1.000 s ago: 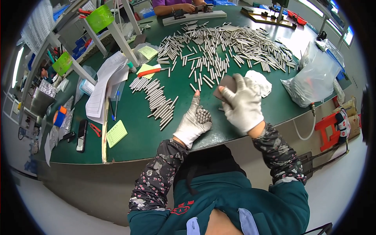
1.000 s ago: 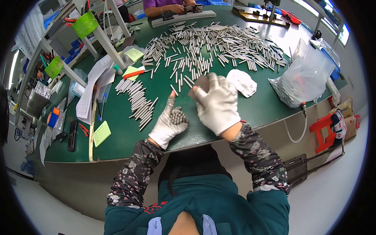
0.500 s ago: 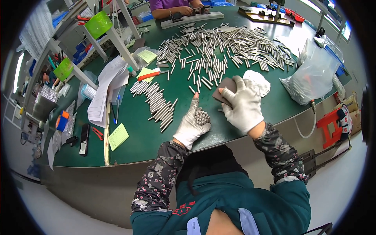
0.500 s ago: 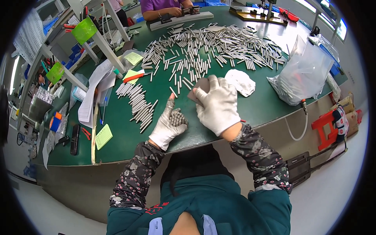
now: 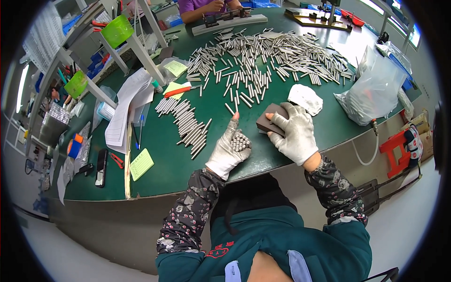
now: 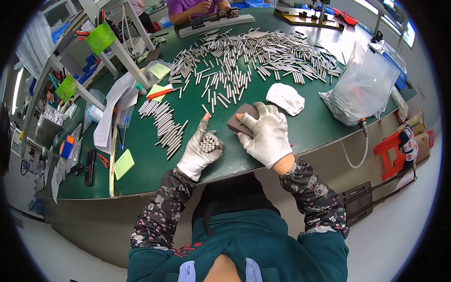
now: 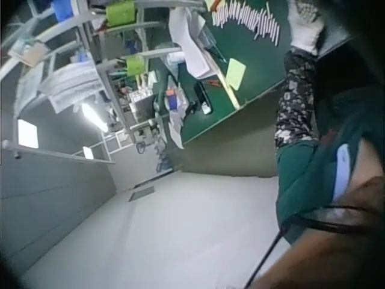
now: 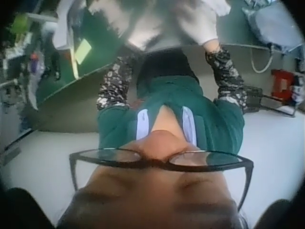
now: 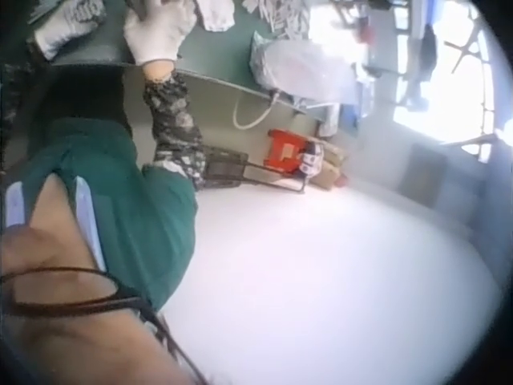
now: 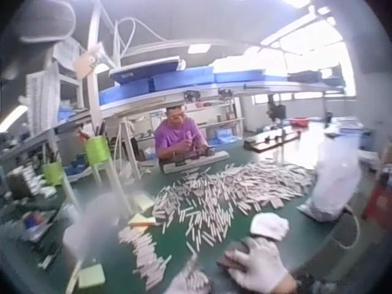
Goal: Cleaning, filing, and bagging small metal rods at a manufacturing workbench.
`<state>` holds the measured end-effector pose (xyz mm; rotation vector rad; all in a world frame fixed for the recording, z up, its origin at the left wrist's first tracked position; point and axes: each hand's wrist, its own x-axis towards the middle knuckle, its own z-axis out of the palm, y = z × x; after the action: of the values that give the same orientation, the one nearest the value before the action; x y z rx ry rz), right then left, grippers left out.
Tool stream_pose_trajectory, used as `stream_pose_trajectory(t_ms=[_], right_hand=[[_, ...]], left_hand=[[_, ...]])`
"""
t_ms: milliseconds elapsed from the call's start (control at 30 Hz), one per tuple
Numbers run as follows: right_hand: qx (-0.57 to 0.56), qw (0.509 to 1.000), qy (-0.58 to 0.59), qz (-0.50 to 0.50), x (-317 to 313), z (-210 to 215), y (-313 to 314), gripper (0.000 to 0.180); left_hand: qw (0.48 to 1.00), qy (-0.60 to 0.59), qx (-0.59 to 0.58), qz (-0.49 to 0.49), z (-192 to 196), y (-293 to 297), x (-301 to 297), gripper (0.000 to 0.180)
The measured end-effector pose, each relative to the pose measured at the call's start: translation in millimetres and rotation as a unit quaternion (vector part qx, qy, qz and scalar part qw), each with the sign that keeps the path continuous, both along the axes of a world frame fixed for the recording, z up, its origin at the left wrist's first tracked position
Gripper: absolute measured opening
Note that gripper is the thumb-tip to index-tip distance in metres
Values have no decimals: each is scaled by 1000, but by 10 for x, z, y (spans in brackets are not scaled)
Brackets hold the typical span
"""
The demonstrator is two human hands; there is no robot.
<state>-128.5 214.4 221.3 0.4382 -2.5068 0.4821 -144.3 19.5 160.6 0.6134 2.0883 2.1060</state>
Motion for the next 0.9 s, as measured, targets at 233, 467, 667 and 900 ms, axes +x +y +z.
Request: stream_pose_trajectory(t_ms=[233,467,667,900], right_hand=[[-10,999,-17,40,81,38,-67,36],[-57,987,-42,144,153,112,-162,38],[-46,998,-26,-21,-95,145,-35,35],[18,1000,11,-21,-139,52,-167,34]], left_hand=[[998,50,-23,-15,-3,-4,6,96],[993,-56,103,-28,28,45,31,97],[995,-51,55,-60,-24,-9,-35,105],[994,-42,80,-66,-82,-14,-22,106]])
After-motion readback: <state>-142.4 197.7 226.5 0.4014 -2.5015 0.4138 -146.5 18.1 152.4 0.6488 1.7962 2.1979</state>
